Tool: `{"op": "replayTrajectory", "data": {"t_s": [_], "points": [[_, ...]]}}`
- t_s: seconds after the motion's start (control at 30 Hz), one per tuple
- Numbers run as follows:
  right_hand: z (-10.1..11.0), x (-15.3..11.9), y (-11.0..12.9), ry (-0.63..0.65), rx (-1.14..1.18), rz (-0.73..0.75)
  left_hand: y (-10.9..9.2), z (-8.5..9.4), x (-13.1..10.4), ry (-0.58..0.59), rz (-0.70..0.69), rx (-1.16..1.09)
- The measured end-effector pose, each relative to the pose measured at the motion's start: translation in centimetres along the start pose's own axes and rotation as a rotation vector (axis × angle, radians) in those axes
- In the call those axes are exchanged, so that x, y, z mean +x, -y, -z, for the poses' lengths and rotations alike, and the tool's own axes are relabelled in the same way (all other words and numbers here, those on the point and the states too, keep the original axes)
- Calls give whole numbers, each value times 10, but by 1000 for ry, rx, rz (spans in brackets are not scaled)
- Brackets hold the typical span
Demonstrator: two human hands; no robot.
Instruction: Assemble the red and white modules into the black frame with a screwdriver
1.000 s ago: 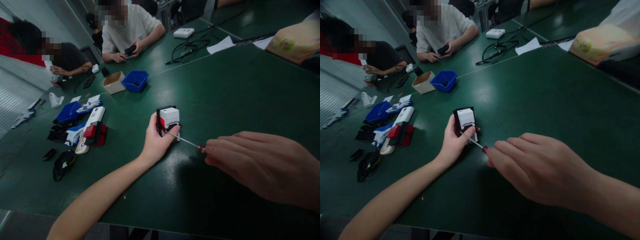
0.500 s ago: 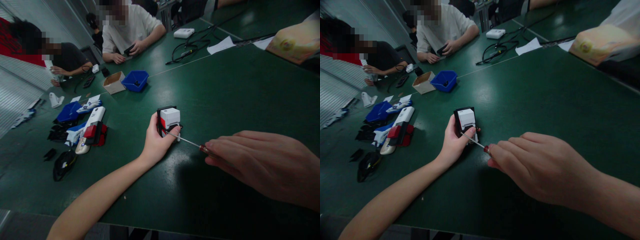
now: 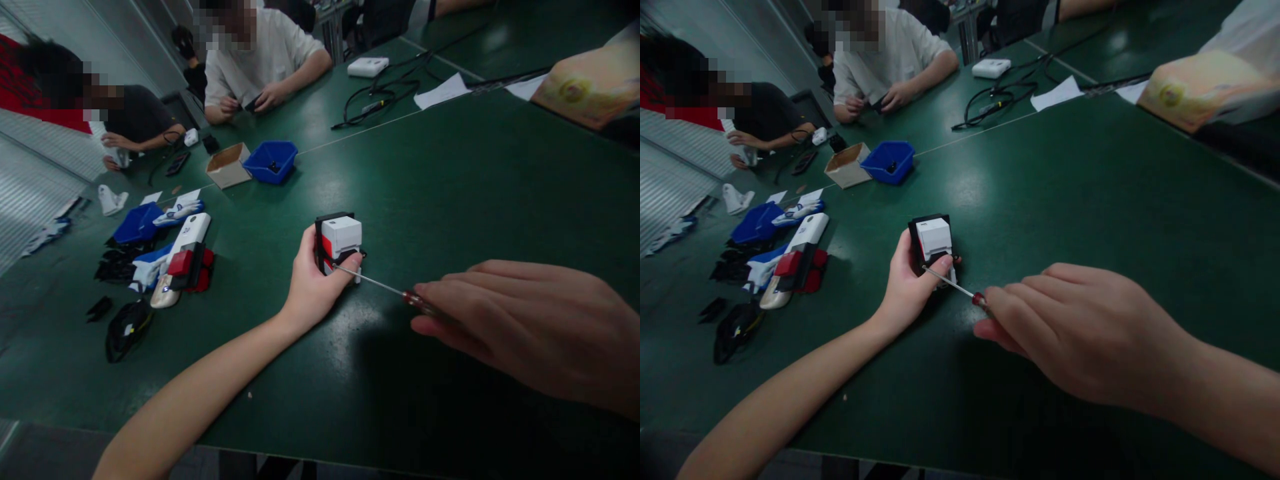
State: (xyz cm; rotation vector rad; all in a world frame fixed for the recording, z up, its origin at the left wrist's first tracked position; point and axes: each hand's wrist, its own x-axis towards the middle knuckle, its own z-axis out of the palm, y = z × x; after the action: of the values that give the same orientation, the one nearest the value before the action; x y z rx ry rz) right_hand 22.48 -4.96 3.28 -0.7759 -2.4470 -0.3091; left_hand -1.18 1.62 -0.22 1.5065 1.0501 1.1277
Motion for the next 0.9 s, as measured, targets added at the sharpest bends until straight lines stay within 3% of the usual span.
{"op": "replayTrajectory", "data": {"t_s": [0.43,0.53,0.7,0.8,0.9], "points": [[-13,1,2,-14,-53,-55,-2,2,-1,11,-10,34],[-24,-2,-4,53,3,-133,-3,2,0,5,-13,53],[-47,-8,-23,208,283,-356,-2,1,1,37,42,7],[-54,-9,-33,216,433,-457,1,14,11,30,39,72],[-55,-8,-36,187,509,-514,-1,44,32,-88,-62,389]]}}
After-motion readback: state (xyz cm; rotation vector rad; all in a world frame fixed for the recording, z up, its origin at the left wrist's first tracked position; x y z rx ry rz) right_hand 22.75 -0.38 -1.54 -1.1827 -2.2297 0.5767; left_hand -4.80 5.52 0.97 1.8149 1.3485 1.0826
